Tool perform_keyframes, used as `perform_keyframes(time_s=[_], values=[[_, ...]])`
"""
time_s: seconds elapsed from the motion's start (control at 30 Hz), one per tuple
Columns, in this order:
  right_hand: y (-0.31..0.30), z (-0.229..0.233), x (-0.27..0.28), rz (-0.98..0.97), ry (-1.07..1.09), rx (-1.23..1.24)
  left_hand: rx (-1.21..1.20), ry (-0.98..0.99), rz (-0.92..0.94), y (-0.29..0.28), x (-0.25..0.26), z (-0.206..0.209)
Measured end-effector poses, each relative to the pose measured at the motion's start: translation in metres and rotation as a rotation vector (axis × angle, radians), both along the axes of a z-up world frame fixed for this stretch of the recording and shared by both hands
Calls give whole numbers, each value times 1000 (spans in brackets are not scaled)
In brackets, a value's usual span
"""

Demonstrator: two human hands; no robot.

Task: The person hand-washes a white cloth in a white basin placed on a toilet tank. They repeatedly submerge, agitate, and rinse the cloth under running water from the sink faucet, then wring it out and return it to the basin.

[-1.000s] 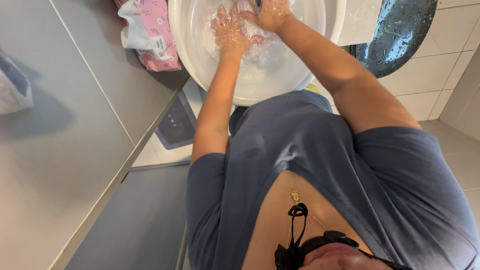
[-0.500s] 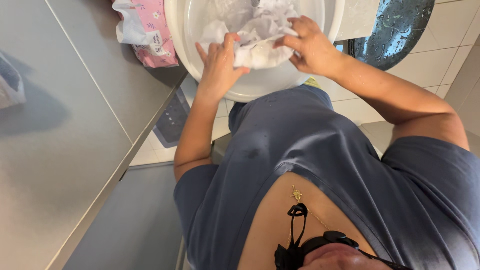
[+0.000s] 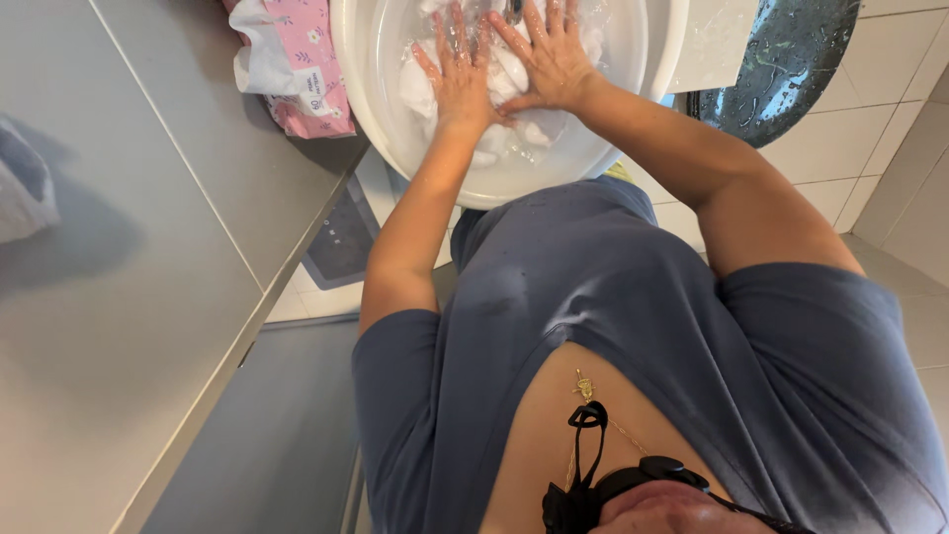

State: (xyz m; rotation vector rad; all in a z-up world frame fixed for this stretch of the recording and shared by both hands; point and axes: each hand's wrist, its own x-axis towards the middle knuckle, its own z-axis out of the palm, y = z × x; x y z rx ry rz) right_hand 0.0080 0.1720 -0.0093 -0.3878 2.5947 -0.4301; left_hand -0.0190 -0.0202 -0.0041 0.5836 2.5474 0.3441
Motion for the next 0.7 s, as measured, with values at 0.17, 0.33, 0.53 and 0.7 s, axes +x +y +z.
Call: perform_keyframes(time_s=[0.17,0.33,0.53,0.7], values=[[5,-30,-11,60,-17,0,-49,-79,-6,3,-19,-18],[3,-43,-17,48,-79,27,-31,-263,3,1,-40,-21],[4,-47,-3,43,35,52,-12,-266,38,-1,-24,-28],[20,-28,61,84,174,141,85,134,65,-17,52,-25]])
